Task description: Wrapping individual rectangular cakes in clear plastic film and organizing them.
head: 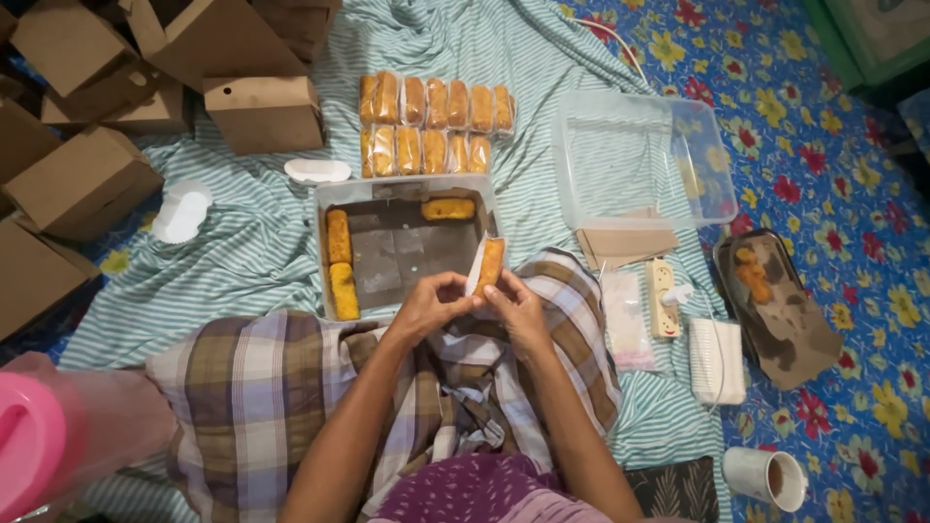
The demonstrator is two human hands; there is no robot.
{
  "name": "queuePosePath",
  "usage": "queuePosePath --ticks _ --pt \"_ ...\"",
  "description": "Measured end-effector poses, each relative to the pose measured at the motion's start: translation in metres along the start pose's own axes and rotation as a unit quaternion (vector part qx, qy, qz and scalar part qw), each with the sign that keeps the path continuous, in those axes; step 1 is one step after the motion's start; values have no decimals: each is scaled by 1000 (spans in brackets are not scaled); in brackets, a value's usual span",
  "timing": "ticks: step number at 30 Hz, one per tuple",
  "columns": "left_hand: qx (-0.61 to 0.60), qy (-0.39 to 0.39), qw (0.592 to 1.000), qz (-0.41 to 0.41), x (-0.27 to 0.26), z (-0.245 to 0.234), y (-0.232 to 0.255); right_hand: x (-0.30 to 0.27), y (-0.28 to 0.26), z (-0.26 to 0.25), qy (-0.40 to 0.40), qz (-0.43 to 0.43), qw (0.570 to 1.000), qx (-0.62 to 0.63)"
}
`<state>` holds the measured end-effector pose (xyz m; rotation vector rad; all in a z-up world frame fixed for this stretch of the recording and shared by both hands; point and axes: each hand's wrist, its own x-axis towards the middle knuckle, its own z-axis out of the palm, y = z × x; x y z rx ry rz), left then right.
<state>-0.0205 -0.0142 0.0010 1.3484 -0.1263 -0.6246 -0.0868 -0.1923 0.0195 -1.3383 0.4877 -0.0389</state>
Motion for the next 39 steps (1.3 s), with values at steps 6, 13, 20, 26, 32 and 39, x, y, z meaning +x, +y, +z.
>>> queuePosePath --ticks 6,13,20,26,32,39 --pt "-13 9 1000 0 -1 4 6 10 7 -4 2 14 999 40" --pt "-16 -1 1000 -9 1 2 0 0 -8 7 -1 34 998 55" --pt "-2 -11 1000 -1 -6 3 8 0 -4 1 3 44 998 51" --pt "-2 -14 1000 2 -7 -1 9 0 -8 -3 -19 61 997 50" --pt "-3 -15 1000 9 -6 0 12 4 -15 -1 -33 65 996 58" --pt "2 25 999 21 4 1 4 12 -12 -1 -42 67 994 71"
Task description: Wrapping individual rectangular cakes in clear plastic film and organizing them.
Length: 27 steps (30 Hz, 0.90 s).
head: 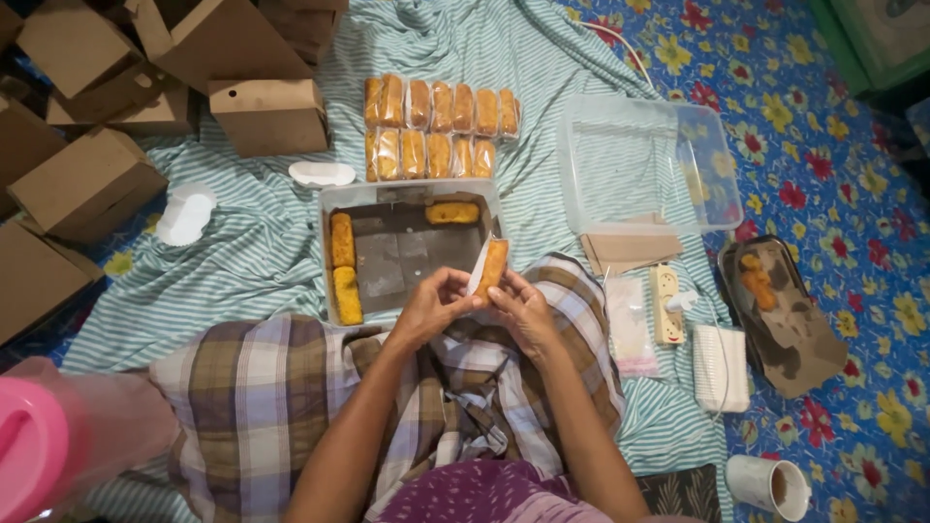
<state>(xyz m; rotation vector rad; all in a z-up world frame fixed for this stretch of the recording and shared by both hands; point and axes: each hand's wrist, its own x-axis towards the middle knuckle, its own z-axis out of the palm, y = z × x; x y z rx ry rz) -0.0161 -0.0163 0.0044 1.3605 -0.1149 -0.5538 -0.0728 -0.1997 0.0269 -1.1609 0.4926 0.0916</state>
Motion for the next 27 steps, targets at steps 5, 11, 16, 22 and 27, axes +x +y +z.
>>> queuePosePath --ticks 5,11,16,22,27 --pt "0 1 1000 2 1 -1 3 3 -4 4 -4 2 1000 15" --pt "-9 17 1000 -3 -1 4 17 9 -12 4 -12 11 999 28" --pt "7 53 999 3 5 3 16 27 -31 6 -19 1 999 50" --pt "34 60 998 0 11 0 5 100 -68 -17 -4 -59 998 -6" --pt "53 46 997 -23 17 -1 -1 177 -96 -21 -27 -82 994 -69"
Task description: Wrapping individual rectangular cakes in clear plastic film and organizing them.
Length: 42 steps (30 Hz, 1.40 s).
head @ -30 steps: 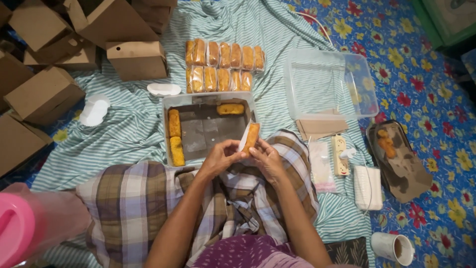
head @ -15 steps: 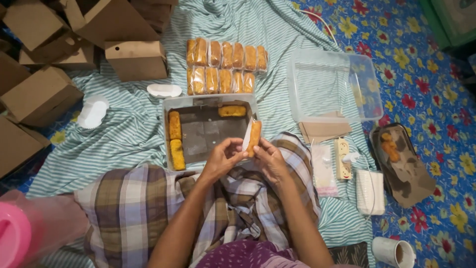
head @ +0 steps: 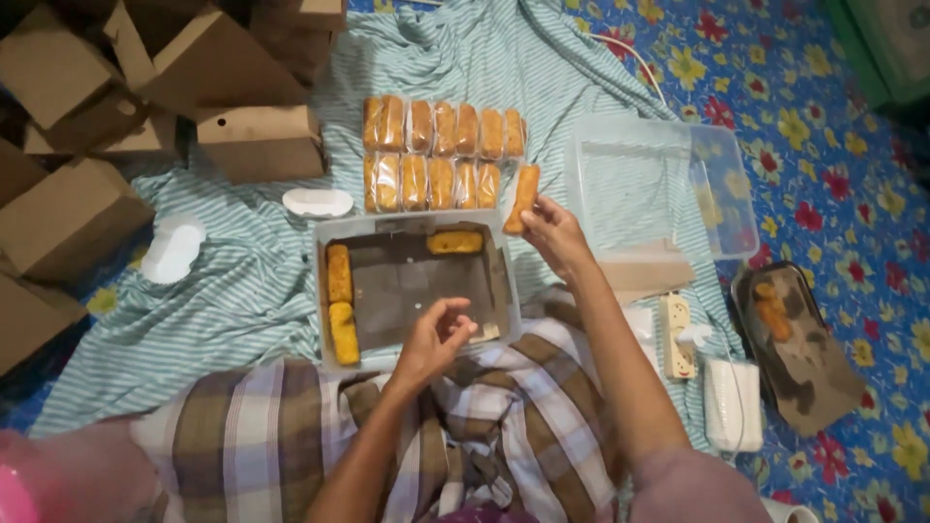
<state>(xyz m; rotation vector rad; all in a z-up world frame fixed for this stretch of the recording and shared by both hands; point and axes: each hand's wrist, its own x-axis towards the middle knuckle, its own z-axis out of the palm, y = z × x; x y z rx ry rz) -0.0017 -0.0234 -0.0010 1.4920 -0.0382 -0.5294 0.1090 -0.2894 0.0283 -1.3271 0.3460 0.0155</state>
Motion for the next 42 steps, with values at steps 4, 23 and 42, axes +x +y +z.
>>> queuePosePath --ticks 4,23,42 --pt "2 -3 1000 -12 5 -2 3 66 16 -8 -6 17 999 -34" --pt "2 17 998 -65 16 -5 4 129 38 38 -43 148 980 -123" --pt "16 -3 998 -57 15 -6 10 141 64 29 -40 146 977 -148"
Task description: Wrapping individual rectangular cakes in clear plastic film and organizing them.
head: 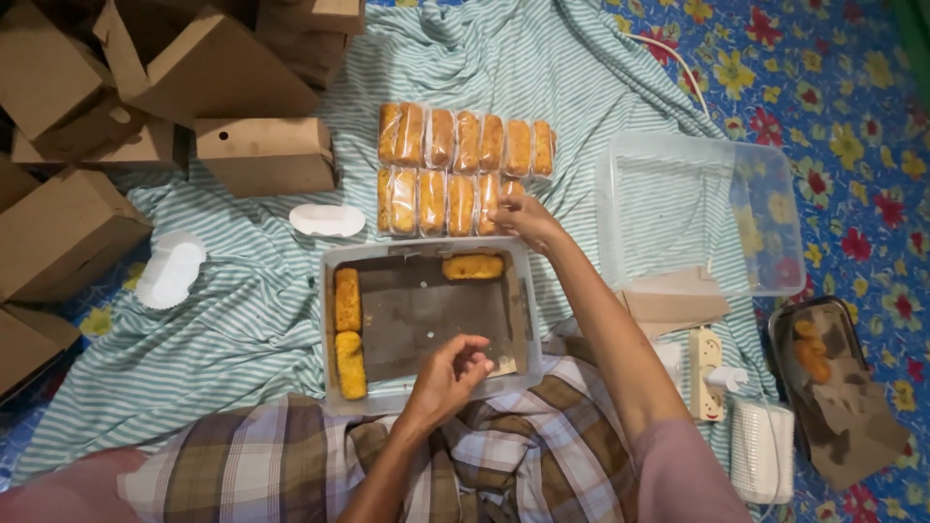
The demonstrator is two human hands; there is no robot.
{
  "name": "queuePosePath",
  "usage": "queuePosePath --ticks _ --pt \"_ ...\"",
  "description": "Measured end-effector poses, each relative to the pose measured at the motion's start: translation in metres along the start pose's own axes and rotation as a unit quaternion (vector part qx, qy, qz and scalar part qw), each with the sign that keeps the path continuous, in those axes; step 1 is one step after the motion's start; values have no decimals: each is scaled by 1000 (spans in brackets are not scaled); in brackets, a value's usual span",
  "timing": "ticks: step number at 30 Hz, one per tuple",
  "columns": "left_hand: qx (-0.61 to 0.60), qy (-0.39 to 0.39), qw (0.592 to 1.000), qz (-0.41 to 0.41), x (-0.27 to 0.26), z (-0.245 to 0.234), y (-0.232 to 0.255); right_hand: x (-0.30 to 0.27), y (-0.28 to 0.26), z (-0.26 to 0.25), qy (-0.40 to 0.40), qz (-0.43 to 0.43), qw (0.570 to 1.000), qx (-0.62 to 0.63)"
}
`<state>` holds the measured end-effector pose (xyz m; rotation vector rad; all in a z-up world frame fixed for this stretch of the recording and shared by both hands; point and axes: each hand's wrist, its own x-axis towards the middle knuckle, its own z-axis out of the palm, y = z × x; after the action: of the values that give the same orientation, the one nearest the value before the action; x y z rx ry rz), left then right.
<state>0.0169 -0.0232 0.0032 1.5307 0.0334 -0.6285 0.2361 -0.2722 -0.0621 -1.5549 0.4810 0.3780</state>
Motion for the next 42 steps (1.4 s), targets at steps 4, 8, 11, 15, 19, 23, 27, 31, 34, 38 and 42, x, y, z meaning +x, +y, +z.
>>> queuePosePath --ticks 4,8,11,15,19,23,27,31,34,38,42 --pt "11 -2 1000 9 -1 0 2 16 12 -1 2 3 1000 -8" --pt "21 -4 1000 9 0 0 1 24 14 -4 8 5 1000 -26" --pt "22 -6 1000 11 0 0 -2 17 6 -4 12 6 999 -50" --pt "20 -6 1000 14 -1 0 -2 28 10 -12 17 -6 997 -80" --pt "18 -6 1000 17 -1 2 -1 27 8 -9 11 -10 998 -62" --pt "27 -8 999 18 -1 1 1 21 6 -4 10 -7 998 -66" --pt "30 -9 999 18 -2 0 2 10 -2 -1 13 1 999 -50" --pt "28 -7 999 18 -2 1 3 42 33 -18 13 -6 999 -53" --pt "33 -9 999 24 -2 1 4 35 29 -12 17 1 999 -39" --pt "39 -7 999 29 -4 0 6 25 24 -10 27 -12 999 -44" --pt "40 -5 999 33 -4 0 7 2 2 -1 30 -22 997 -68"
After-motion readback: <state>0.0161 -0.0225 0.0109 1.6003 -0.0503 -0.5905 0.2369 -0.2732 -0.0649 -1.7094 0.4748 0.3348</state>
